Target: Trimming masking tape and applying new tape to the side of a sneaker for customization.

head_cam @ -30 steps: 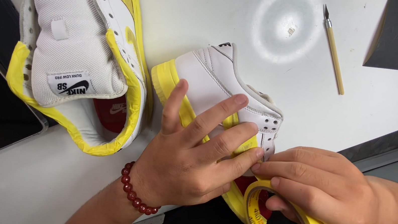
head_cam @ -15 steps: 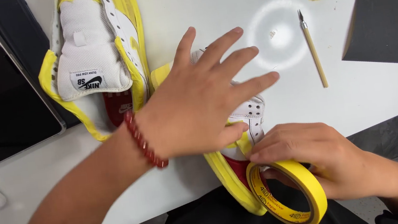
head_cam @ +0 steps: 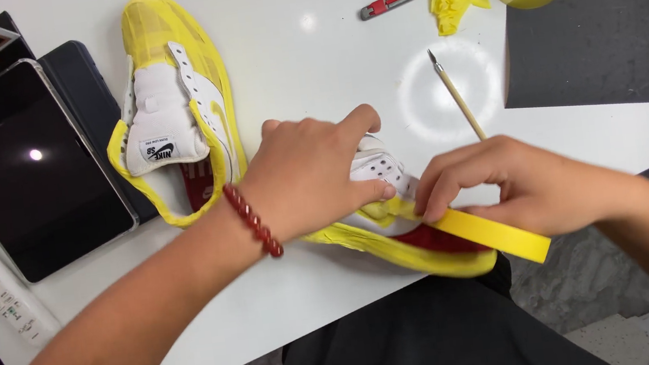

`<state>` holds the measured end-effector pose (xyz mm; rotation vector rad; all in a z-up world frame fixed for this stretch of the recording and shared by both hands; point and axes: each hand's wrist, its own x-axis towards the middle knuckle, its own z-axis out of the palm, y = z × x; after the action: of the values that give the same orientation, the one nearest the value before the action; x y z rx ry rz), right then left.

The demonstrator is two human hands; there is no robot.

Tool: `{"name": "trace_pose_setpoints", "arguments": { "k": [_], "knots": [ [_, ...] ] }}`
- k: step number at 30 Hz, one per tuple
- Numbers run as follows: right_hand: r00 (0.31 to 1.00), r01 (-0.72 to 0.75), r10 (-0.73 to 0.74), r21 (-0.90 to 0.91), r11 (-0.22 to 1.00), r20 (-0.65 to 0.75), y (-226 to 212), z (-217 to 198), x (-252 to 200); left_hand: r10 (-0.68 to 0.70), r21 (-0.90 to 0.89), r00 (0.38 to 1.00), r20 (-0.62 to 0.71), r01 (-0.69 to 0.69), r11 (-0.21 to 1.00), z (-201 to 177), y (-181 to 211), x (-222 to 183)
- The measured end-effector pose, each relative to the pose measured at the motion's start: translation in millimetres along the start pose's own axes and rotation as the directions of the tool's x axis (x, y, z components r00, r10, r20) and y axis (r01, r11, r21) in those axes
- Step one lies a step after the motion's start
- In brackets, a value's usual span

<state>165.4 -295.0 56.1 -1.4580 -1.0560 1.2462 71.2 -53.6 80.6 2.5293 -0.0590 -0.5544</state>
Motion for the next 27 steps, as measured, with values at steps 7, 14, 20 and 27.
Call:
{"name": "trace_pose_setpoints", "arguments": {
  "k": [7,14,20,27],
  "knots": [
    [0.976,0.049,-0.012,-0.167,0.985,0.216,-21,-25,13,-0.029,-0.05,0.934,-0.355,0.012,0.999,28,28,-55],
    [1.0,0.017,-0.028,-0.641,0.768,-0.007,-62,10,50,0.032,0.131,0.624,-0.781,0.112,0.985,36,33,-79],
    [0.929,0.143,-0.345,-0.726,0.673,-0.137,-20,26,68,-0.003,0.123,0.469,-0.883,0.238,0.963,68,14,-73],
    [0.863,0.076,-0.444,-0.806,0.587,-0.242,36,38,73,-0.144,0.1,0.476,-0.868,0.451,0.887,95,16,-55]
  ]
}}
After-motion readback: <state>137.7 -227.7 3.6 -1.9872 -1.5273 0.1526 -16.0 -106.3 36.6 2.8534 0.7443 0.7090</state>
